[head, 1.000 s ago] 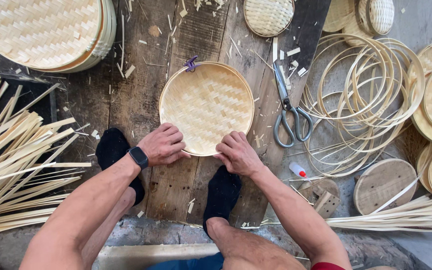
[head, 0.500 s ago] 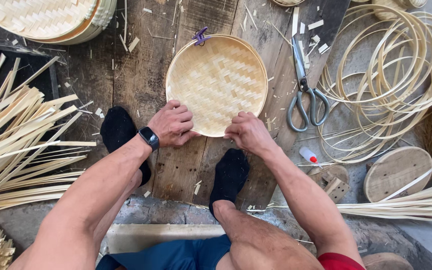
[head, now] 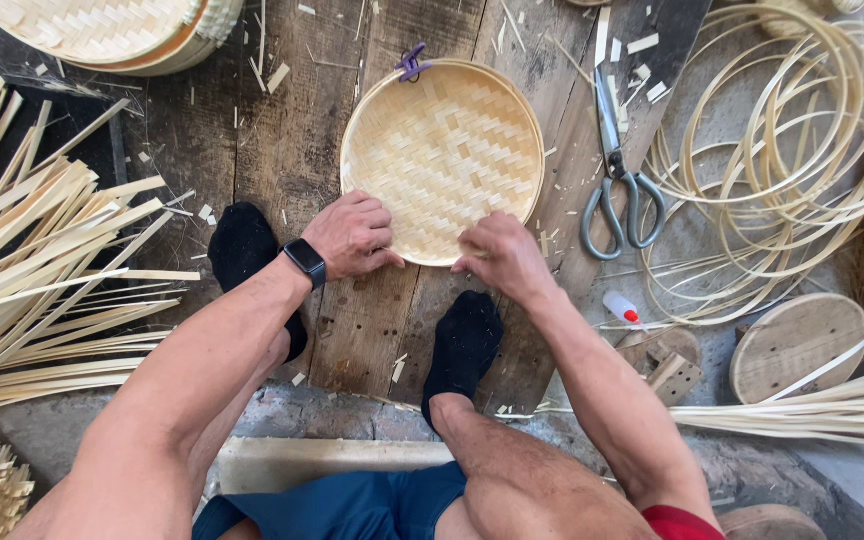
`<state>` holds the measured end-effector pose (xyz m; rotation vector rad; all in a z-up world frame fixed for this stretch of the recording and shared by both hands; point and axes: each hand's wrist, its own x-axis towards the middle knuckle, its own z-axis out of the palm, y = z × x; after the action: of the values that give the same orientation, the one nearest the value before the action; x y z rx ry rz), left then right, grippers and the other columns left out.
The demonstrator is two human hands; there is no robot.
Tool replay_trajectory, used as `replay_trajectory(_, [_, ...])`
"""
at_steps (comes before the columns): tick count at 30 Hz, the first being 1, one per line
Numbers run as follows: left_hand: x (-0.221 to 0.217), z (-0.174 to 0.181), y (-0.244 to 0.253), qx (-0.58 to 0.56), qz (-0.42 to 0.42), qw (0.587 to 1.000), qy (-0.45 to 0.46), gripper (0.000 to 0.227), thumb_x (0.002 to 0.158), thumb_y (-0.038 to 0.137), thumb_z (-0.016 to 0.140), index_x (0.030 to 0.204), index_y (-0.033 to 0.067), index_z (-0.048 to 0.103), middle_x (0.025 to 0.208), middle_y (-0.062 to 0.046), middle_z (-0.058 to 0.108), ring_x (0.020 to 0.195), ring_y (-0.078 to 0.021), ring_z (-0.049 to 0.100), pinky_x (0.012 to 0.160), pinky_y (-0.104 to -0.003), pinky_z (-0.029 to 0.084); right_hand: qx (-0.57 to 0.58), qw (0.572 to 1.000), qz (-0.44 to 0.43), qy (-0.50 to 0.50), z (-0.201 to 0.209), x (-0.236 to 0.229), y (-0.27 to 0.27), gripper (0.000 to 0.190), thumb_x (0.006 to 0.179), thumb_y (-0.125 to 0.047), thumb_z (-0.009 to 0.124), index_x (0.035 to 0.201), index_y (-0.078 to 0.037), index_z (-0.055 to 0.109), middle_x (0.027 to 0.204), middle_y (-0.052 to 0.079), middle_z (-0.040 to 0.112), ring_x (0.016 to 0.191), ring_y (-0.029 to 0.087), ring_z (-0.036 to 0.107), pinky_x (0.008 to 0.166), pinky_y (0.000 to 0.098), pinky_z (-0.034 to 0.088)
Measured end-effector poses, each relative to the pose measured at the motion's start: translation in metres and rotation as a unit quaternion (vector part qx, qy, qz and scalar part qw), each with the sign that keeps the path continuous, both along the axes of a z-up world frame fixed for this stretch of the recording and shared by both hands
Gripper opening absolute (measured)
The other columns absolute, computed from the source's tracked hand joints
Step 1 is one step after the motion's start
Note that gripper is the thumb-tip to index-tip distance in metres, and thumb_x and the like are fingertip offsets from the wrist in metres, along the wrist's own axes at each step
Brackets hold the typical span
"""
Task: The person assembles a bamboo tray by fitting a wooden rim around a woven base, applying adhesive from a bottle, and securing the pieces with a clip.
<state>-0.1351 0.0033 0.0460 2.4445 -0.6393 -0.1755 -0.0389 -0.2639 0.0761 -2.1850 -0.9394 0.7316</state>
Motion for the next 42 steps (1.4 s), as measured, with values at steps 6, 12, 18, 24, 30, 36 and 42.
replay_trajectory(6, [-0.008, 0.007, -0.002, -0.019, -0.007, 0.997, -0.074, 0.028, 0.089, 0.038, 0.070, 0.085, 0.0109, 0.064, 0.083, -0.004, 0.060, 0.088, -0.0221, 0.059, 0.089, -0.038, 0.048, -0.008, 0.976, 0.144, -0.163, -0.010, -0.023, -0.001, 0.024, 0.074, -0.003, 0.072, 0.097, -0.009, 0.072, 0.092, 0.003, 0.064, 0.091, 0.021, 0.059, 0.085, 0.0370, 0.047])
replay_trajectory(12, [-0.012, 0.007, 0.005, 0.015, -0.047, 0.994, -0.102, 0.022, 0.102, 0.030, 0.071, 0.093, 0.0104, 0.064, 0.089, -0.002, 0.061, 0.093, -0.0202, 0.059, 0.092, -0.035, 0.046, -0.009, 0.974, 0.197, -0.116, -0.008, 0.012, -0.023, 0.016, 0.069, -0.005, 0.070, 0.085, -0.009, 0.068, 0.085, 0.003, 0.059, 0.091, 0.023, 0.059, 0.084, 0.0387, 0.046])
replay_trajectory(18, [-0.010, 0.008, -0.010, -0.012, 0.030, 0.998, -0.059, 0.018, 0.091, 0.027, 0.073, 0.089, 0.0120, 0.065, 0.087, -0.002, 0.060, 0.094, -0.0211, 0.060, 0.096, -0.037, 0.039, 0.028, 0.989, 0.123, -0.078, 0.004, 0.011, -0.016, 0.016, 0.076, -0.016, 0.078, 0.089, -0.009, 0.072, 0.085, 0.003, 0.062, 0.090, 0.024, 0.058, 0.084, 0.0395, 0.043])
replay_trajectory(24, [-0.005, 0.012, -0.010, -0.009, 0.030, 0.999, -0.038, 0.019, 0.089, 0.031, 0.074, 0.090, 0.0131, 0.066, 0.088, -0.002, 0.059, 0.095, -0.0220, 0.059, 0.097, -0.039, 0.039, 0.009, 0.997, 0.051, -0.066, 0.005, -0.002, -0.006, 0.011, 0.079, -0.020, 0.081, 0.083, -0.010, 0.076, 0.084, 0.001, 0.065, 0.090, 0.022, 0.058, 0.087, 0.0388, 0.043])
replay_trajectory(30, [-0.002, 0.014, -0.011, 0.013, 0.029, 0.999, -0.031, 0.020, 0.087, 0.034, 0.073, 0.089, 0.0141, 0.069, 0.087, -0.003, 0.059, 0.094, -0.0217, 0.059, 0.095, -0.038, 0.043, -0.095, 0.995, -0.012, 0.011, -0.007, -0.001, 0.002, 0.021, 0.072, -0.026, 0.088, 0.073, -0.008, 0.076, 0.080, 0.002, 0.067, 0.091, 0.024, 0.060, 0.086, 0.0385, 0.044])
replay_trajectory(36, [0.006, 0.003, -0.007, 0.024, -0.024, 0.999, 0.016, 0.026, 0.089, 0.039, 0.070, 0.086, 0.0134, 0.066, 0.086, -0.003, 0.061, 0.090, -0.0227, 0.060, 0.084, -0.038, 0.046, -0.020, 0.999, 0.017, -0.038, -0.002, -0.009, -0.003, 0.029, 0.068, -0.024, 0.086, 0.090, -0.009, 0.076, 0.089, 0.005, 0.065, 0.093, 0.025, 0.058, 0.089, 0.0409, 0.043])
replay_trajectory(42, [-0.010, -0.008, -0.004, 0.068, -0.062, 0.989, -0.119, 0.032, 0.105, 0.043, 0.059, 0.094, 0.0131, 0.063, 0.089, -0.002, 0.058, 0.086, -0.0181, 0.055, 0.088, -0.035, 0.043, -0.029, 0.976, 0.165, -0.135, 0.004, -0.006, -0.010, 0.016, 0.071, -0.004, 0.068, 0.085, -0.010, 0.066, 0.087, 0.003, 0.059, 0.095, 0.023, 0.057, 0.092, 0.0394, 0.043])
